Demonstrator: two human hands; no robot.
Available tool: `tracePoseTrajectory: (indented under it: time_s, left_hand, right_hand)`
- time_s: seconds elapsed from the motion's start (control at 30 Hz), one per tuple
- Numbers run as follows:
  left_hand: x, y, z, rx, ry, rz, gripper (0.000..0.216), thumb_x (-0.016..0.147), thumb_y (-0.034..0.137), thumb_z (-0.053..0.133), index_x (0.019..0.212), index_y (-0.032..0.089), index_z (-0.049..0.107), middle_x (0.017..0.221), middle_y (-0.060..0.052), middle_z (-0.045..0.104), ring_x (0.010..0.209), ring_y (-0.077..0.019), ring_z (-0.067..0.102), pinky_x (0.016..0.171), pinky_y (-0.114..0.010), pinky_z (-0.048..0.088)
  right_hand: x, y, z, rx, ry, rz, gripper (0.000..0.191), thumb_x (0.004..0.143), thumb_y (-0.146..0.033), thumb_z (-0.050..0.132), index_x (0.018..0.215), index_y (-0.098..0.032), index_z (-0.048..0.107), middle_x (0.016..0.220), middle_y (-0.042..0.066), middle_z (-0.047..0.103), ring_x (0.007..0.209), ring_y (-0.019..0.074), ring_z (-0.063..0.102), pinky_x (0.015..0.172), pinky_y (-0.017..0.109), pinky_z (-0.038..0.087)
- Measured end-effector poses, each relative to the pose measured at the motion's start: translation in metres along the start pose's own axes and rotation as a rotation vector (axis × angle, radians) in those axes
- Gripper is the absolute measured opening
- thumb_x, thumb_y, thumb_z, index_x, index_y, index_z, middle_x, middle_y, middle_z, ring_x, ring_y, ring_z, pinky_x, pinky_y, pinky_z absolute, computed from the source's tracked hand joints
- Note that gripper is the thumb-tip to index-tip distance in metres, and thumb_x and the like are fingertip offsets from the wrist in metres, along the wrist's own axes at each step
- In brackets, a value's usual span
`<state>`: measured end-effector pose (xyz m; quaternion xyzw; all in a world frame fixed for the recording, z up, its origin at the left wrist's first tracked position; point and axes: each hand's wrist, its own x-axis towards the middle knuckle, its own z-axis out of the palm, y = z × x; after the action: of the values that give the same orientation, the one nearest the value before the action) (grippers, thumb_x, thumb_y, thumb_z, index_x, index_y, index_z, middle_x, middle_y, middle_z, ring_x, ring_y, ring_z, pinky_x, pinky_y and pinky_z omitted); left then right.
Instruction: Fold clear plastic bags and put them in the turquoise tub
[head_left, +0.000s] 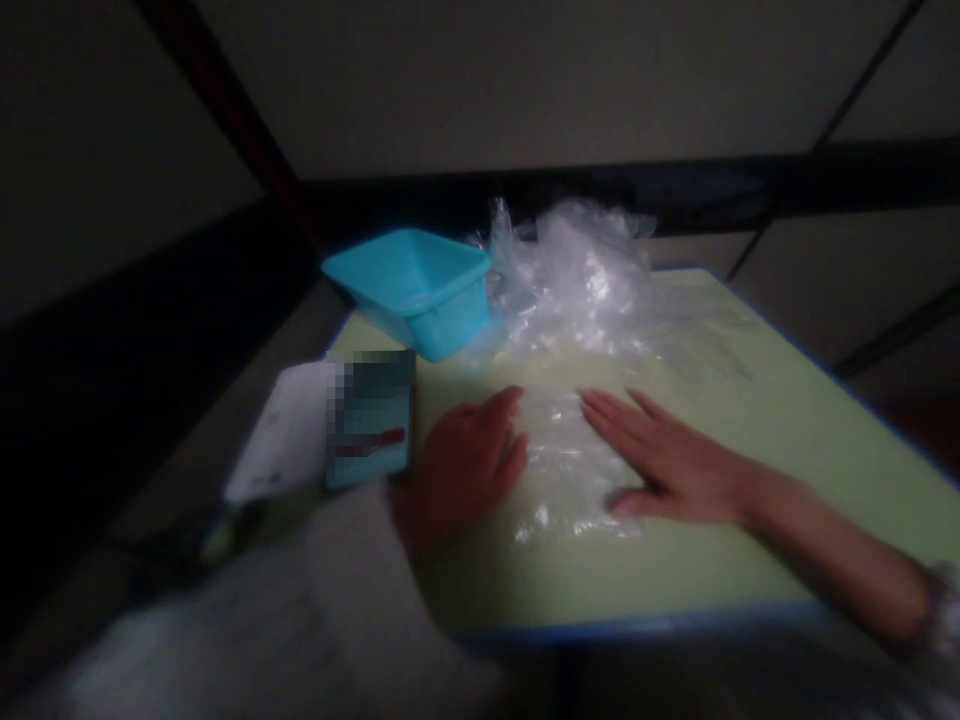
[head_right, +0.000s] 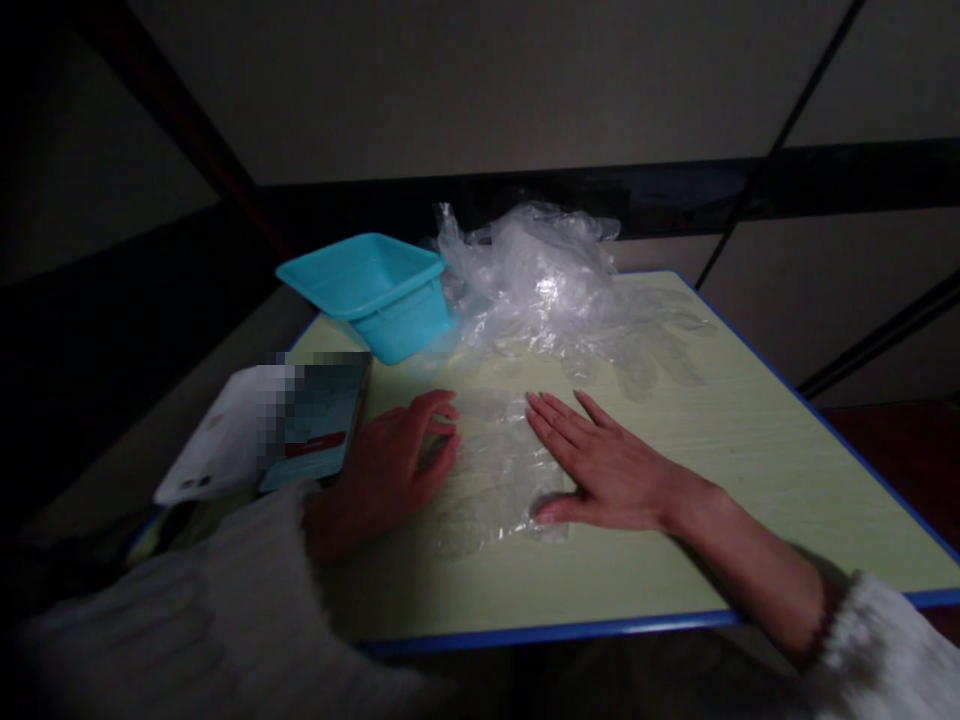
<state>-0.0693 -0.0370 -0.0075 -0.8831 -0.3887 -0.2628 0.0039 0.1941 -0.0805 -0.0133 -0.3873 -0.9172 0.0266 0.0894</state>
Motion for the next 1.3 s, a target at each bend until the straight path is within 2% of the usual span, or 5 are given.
tracePoseTrajectory:
  time_s: [0.17,0.3,0.53,0.87,1.3]
  left_hand:
    - [-0.002,-0.002,0.0,-0.005,-0.011,0.013,0.04,0.084,0.021,0.049,0.122,0.019,0.04,0.096,-0.006,0.067,0.079,-0.0219,0.065,0.075,-0.038,0.051]
    - [-0.006,-0.001,0.0,-0.011,0.004,0.053,0.04,0.085,0.024,0.049,0.123,0.018,0.041,0.113,-0.012,0.061,0.1,-0.0271,0.061,0.087,-0.044,0.049]
    - [-0.007,0.002,0.002,-0.138,-0.221,0.246,0.07,0.087,0.04,0.052,0.142,0.013,0.02,0.149,-0.02,0.027,0.139,-0.0295,0.024,0.111,-0.048,0.028]
    - [0.001,0.001,0.003,-0.043,-0.505,0.213,0.088,0.082,0.062,0.048,0.143,0.005,0.019,0.151,-0.021,0.02,0.142,-0.0276,0.013,0.115,-0.045,0.014]
    - [0.002,-0.001,0.001,0.002,-0.574,0.232,0.091,0.082,0.067,0.043,0.144,0.004,0.018,0.153,-0.021,0.013,0.143,-0.0295,0.007,0.115,-0.045,0.01]
  right_hand:
    - [-0.001,0.0,-0.005,0.026,-0.021,0.002,0.093,0.085,-0.066,0.041,0.149,-0.016,-0.006,0.153,0.019,0.012,0.14,0.0314,0.016,0.111,0.056,0.014]
    - [0.001,-0.001,-0.01,0.038,0.003,0.007,0.088,0.088,-0.065,0.035,0.149,-0.016,-0.006,0.153,0.019,0.009,0.14,0.0308,0.013,0.111,0.056,0.015]
    - [0.005,-0.007,-0.008,0.043,0.036,0.0,0.092,0.086,-0.066,0.038,0.149,-0.013,-0.004,0.153,0.02,0.013,0.14,0.0319,0.016,0.111,0.055,0.014]
    - [0.003,-0.011,-0.002,0.04,-0.011,-0.019,0.1,0.082,-0.071,0.04,0.148,-0.007,0.003,0.152,0.023,0.013,0.14,0.0322,0.014,0.112,0.054,0.011]
    - [0.0,-0.007,-0.003,0.071,-0.03,-0.044,0.108,0.076,-0.074,0.045,0.148,-0.013,-0.008,0.153,0.02,0.01,0.14,0.0337,0.014,0.113,0.054,0.009]
